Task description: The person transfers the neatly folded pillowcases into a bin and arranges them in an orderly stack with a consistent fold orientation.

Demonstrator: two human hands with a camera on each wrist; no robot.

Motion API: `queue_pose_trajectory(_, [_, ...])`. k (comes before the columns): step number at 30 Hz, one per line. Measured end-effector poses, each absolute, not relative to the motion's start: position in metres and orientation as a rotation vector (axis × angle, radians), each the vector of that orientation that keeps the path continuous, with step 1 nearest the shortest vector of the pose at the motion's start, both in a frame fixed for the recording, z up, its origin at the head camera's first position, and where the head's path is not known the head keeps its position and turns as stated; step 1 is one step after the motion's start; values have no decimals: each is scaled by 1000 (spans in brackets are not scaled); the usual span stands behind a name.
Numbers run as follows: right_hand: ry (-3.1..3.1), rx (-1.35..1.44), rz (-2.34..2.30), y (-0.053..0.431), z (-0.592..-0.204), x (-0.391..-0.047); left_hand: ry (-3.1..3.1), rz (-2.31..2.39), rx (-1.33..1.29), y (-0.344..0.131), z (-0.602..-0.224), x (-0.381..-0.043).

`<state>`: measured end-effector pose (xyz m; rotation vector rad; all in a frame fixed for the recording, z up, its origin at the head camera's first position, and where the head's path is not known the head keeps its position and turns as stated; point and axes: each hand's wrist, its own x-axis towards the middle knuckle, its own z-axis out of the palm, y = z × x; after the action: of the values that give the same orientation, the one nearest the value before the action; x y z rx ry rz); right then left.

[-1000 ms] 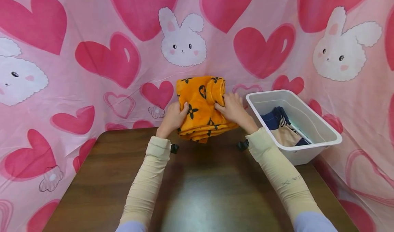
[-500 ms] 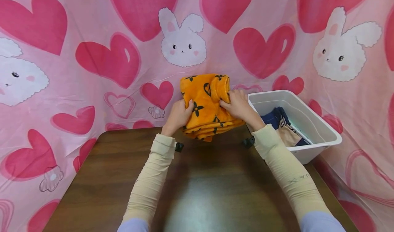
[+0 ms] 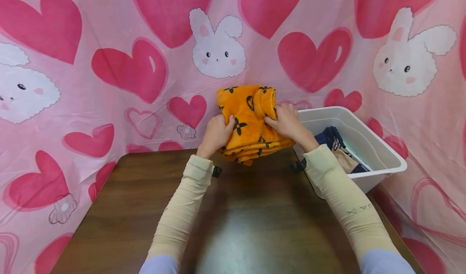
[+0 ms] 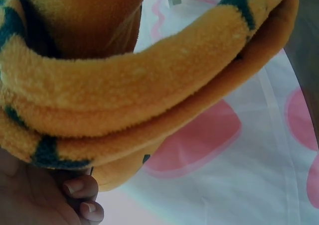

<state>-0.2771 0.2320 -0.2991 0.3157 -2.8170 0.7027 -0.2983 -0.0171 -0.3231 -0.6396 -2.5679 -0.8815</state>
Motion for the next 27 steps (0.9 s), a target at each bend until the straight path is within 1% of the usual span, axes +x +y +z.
queue_pose_trajectory(19, [-2806, 303, 690, 243, -296, -276, -2571, -586, -439, 7, -318, -288])
queue_pose_trajectory(27, [-2811, 284, 649, 244, -293, -274, -2523, -529, -406, 14, -318, -284])
